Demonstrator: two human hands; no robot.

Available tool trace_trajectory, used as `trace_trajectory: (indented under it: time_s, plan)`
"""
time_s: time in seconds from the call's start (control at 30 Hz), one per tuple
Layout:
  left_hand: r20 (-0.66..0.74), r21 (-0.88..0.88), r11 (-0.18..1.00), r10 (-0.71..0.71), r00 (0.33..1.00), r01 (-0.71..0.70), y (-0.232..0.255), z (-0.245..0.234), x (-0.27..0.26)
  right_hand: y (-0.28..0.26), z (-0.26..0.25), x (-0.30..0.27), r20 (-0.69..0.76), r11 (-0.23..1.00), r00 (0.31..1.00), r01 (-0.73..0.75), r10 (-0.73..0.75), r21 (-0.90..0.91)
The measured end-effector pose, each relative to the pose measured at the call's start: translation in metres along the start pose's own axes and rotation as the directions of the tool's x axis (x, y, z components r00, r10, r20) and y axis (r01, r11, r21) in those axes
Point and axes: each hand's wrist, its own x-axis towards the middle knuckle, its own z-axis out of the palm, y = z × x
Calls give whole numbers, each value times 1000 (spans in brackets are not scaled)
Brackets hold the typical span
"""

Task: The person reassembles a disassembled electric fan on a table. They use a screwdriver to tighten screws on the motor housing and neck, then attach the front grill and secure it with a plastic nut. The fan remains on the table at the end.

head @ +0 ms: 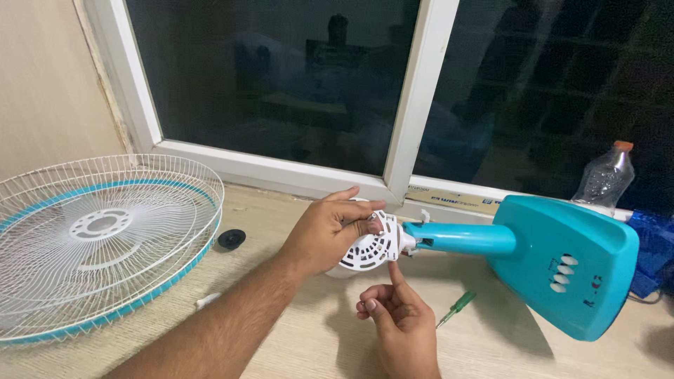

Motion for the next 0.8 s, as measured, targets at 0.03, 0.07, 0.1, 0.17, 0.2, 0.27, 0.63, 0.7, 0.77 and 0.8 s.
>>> trace_trajectory:
  time_s: [0.03,0.07,0.1,0.17,0.2,0.27,0.63,0.7,0.77,0.8]
  plan:
    - [12,2,1000,-1,1000,1,2,-2,1,0,0,1,-4,1000,1000,0,0,1]
    - [26,2,1000,-8,1000,8,3,-4,0,0,-1,-1,-14,1000,1000,-22,22,-15]
    - [39,2,1000,-15,999,15,4,-5,-1,0,-3,-2,-24,999,999,-45,44,-31]
    - [49,77,996,39,998,-42,7,-9,-1,-2,-4,0,-30,998,998,-60,60,-17]
    - [56,116,991,67,996,-73,8,-9,0,-3,-5,1,-26,998,998,-54,54,13]
    - [-23,63,998,-23,999,25,10,-8,-1,-6,-6,1,-7,996,999,-46,47,78]
    - [-48,186,973,-133,990,139,-6,-3,-21,-15,0,7,118,990,989,-106,94,94]
    - [-39,198,958,-205,978,208,-6,-5,-22,-13,-5,6,130,988,981,-150,145,31]
    - [-29,212,959,-188,982,190,-4,-8,-23,-13,-9,11,114,994,987,-111,113,-24]
    - [-23,218,959,-180,983,180,-3,-9,-24,-14,-13,12,91,997,994,-59,63,-52]
